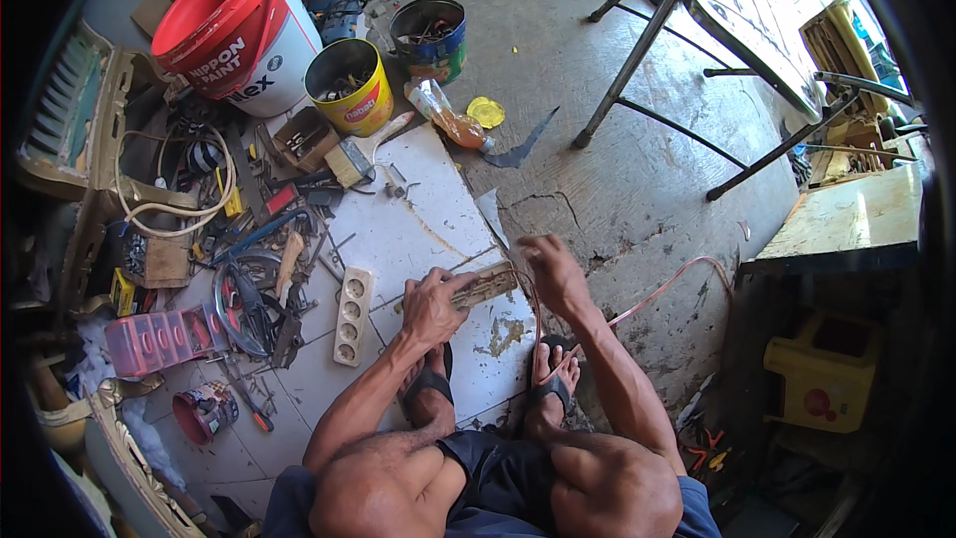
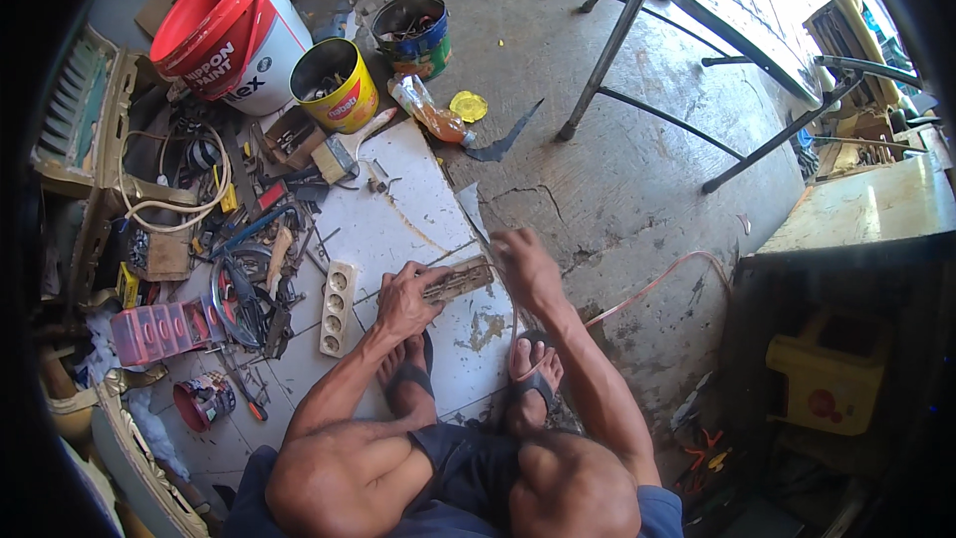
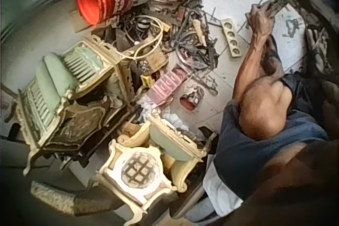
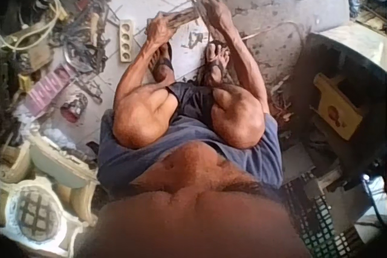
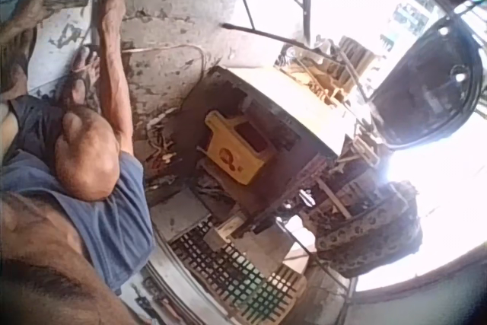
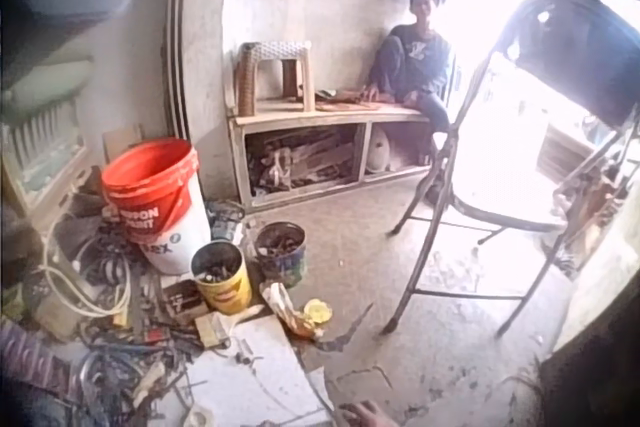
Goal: The person repairs an electrical power strip by opening the casing with a screwdriver and pliers, then uses shears to cut and strip wires on a separate electrical cable.
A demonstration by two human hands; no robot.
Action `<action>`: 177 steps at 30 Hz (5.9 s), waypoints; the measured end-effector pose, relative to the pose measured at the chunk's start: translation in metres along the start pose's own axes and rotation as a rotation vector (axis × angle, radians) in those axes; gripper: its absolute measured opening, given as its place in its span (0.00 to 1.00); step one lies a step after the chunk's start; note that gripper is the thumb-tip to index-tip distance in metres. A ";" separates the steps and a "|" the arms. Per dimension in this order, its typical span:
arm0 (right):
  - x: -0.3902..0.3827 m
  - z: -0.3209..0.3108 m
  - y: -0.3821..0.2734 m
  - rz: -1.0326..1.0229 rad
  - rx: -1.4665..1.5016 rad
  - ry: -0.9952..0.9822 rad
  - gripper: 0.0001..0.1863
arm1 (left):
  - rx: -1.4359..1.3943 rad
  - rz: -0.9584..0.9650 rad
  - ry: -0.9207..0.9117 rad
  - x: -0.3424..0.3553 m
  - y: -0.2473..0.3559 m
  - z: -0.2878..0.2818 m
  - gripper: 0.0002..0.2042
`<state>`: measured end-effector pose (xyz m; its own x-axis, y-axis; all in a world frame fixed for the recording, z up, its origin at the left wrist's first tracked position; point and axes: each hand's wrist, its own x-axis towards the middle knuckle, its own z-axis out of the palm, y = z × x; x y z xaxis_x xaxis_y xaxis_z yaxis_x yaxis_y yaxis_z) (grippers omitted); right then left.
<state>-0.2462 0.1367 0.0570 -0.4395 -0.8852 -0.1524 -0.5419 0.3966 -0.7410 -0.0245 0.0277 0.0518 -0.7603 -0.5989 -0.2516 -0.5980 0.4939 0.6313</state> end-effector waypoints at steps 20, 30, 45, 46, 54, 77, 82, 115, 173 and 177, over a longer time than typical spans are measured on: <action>-0.029 -0.029 -0.070 0.145 -0.067 -0.367 0.21 | 0.035 -0.137 0.135 0.045 -0.039 0.049 0.30; -0.014 0.015 -0.048 0.007 -0.233 -0.072 0.08 | 0.033 -0.117 0.165 0.049 -0.041 0.052 0.26; -0.003 0.017 -0.041 0.014 -0.239 -0.071 0.12 | 0.002 -0.113 0.190 0.048 -0.039 0.054 0.27; 0.000 0.015 -0.041 0.023 -0.225 -0.086 0.12 | -0.003 -0.115 0.191 0.049 -0.039 0.054 0.27; 0.000 0.016 -0.047 0.009 -0.261 -0.073 0.12 | -0.002 -0.109 0.197 0.048 -0.038 0.055 0.28; 0.019 0.011 -0.064 -0.314 -0.786 -0.231 0.13 | -0.010 -0.146 0.275 0.047 -0.031 0.063 0.27; 0.030 0.012 -0.080 -0.347 -0.703 -0.315 0.11 | -0.006 -0.166 0.301 0.046 -0.035 0.068 0.25; 0.063 0.038 -0.064 -0.209 -0.743 -0.327 0.09 | 0.011 -0.161 0.221 0.049 -0.034 0.066 0.28; 0.102 0.029 -0.098 -0.094 -0.868 -0.804 0.18 | -0.023 -0.139 0.407 0.036 -0.032 0.068 0.22; 0.090 0.027 -0.088 -0.421 -0.905 -0.897 0.08 | -0.041 -0.178 0.357 0.040 -0.031 0.069 0.24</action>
<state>-0.2190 0.0161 0.0908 0.3060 -0.6927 -0.6531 -0.9519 -0.2318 -0.2001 -0.0543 0.0319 -0.0285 -0.5053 -0.8579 -0.0934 -0.6964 0.3414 0.6313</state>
